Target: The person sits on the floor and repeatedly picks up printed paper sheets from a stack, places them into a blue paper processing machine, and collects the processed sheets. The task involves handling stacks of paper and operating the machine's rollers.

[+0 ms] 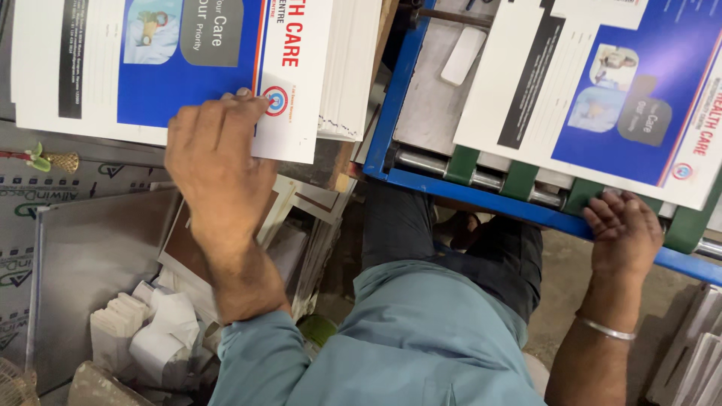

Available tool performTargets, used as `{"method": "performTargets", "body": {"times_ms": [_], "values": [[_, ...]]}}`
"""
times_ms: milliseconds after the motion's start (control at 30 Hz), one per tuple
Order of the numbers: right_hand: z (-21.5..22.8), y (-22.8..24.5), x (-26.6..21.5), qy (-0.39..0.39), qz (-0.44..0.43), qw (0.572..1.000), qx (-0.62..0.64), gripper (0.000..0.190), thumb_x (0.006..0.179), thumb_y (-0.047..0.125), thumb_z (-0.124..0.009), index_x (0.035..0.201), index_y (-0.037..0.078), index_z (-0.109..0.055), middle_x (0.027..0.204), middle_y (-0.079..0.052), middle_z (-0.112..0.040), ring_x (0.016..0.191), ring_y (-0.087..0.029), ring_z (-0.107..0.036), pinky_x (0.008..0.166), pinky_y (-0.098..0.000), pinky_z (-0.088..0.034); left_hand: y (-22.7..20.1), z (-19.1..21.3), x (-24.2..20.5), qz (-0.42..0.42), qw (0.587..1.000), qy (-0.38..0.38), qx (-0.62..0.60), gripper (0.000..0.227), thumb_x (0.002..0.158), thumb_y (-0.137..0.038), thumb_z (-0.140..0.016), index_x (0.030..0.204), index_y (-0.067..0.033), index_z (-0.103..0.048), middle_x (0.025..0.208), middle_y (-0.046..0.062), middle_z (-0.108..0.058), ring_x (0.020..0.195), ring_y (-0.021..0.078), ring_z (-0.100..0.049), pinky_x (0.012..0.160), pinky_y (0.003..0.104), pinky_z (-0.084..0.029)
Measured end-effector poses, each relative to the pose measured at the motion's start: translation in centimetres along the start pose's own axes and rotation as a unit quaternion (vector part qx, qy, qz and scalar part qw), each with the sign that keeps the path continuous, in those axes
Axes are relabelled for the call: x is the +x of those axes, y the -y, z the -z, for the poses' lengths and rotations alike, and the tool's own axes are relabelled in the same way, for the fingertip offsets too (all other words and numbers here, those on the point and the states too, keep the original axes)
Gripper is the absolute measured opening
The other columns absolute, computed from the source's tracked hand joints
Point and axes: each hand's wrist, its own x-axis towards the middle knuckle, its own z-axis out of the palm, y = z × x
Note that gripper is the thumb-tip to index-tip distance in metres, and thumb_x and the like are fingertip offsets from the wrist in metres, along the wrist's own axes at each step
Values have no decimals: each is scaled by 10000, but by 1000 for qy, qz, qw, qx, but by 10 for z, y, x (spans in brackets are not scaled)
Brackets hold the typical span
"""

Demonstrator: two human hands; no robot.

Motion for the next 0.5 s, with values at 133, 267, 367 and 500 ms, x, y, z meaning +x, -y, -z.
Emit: {"method": "performTargets", "body": {"times_ms": [133, 267, 367, 500], "values": [[-17, 3, -28, 14, 2, 1000, -11, 266, 1192, 136, -543, 1386, -44, -525, 1241, -213, -683, 1045, -331, -736, 896, -440, -666, 23, 18, -1, -30, 991, 33, -125, 440, 793, -88, -735, 1229, -32, -726, 1148, 125, -705, 1003, 312, -624, 859, 425, -500], [-76, 23, -63, 100, 20, 994, -25, 356, 1174, 176, -555, 1431, -65, -509, 1336, -235, -649, 1137, -355, -711, 946, -434, -639, 33, 5, -7, 52, 973, -109, -196, 366, 912, -65, -717, 1275, -58, -764, 1080, 91, -721, 956, 251, -632, 798, 354, -474], [-131, 46, -97, 226, 11, 974, -1, 440, 1136, 203, -561, 1474, -70, -491, 1390, -244, -626, 1202, -358, -686, 996, -448, -620, -6, -10, -25, 17, 979, -138, -146, 423, 869, -64, -679, 1291, -48, -703, 1139, 106, -698, 1038, 296, -640, 909, 399, -511], [-193, 63, -146, 401, 0, 913, 71, 560, 1041, 227, -625, 1513, -29, -466, 1454, -187, -601, 1286, -329, -649, 1041, -474, -617, -94, -19, -33, -157, 984, 67, -44, 454, 925, -147, -710, 1318, 70, -641, 1237, 195, -636, 1132, 315, -604, 1154, 553, -442]]}}
